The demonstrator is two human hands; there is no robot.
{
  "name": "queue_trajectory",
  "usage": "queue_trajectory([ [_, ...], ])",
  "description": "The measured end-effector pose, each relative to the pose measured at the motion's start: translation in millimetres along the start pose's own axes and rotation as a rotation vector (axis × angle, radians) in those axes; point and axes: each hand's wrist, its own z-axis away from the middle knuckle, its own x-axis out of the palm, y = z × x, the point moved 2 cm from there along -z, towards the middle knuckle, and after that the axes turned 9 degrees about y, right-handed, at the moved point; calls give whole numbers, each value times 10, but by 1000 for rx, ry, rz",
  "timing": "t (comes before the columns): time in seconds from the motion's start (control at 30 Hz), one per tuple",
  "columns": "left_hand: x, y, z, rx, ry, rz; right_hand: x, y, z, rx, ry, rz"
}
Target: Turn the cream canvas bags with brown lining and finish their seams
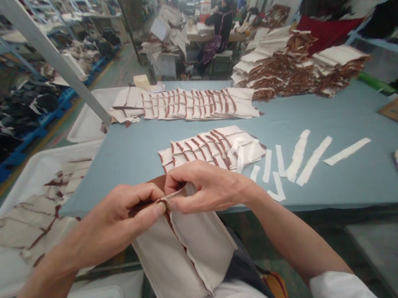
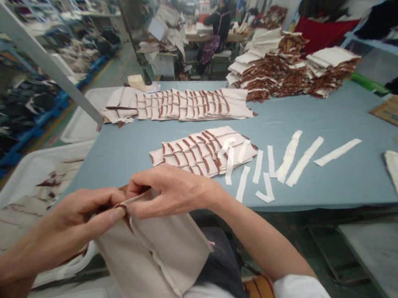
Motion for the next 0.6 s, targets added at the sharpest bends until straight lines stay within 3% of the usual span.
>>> queue_trajectory([
  [0.23, 10, -11, -150, -4, -76, -43, 2, 121, -67, 39, 37, 37],
  [0.3, 37, -42, -145, -46, -56, -43, 57, 141, -42, 32, 131, 134],
  [0.4, 25, -104, -106, -76, 38, -32, 147, 93, 17, 31, 387, 234],
  [0.5, -13, -124, -45, -66, 99, -18, 261, 16, 61, 164, 520, 189],
  [0.6, -29, -66, 24, -75, 190, -3, 392, -13, 63, 381, 481, 90],
])
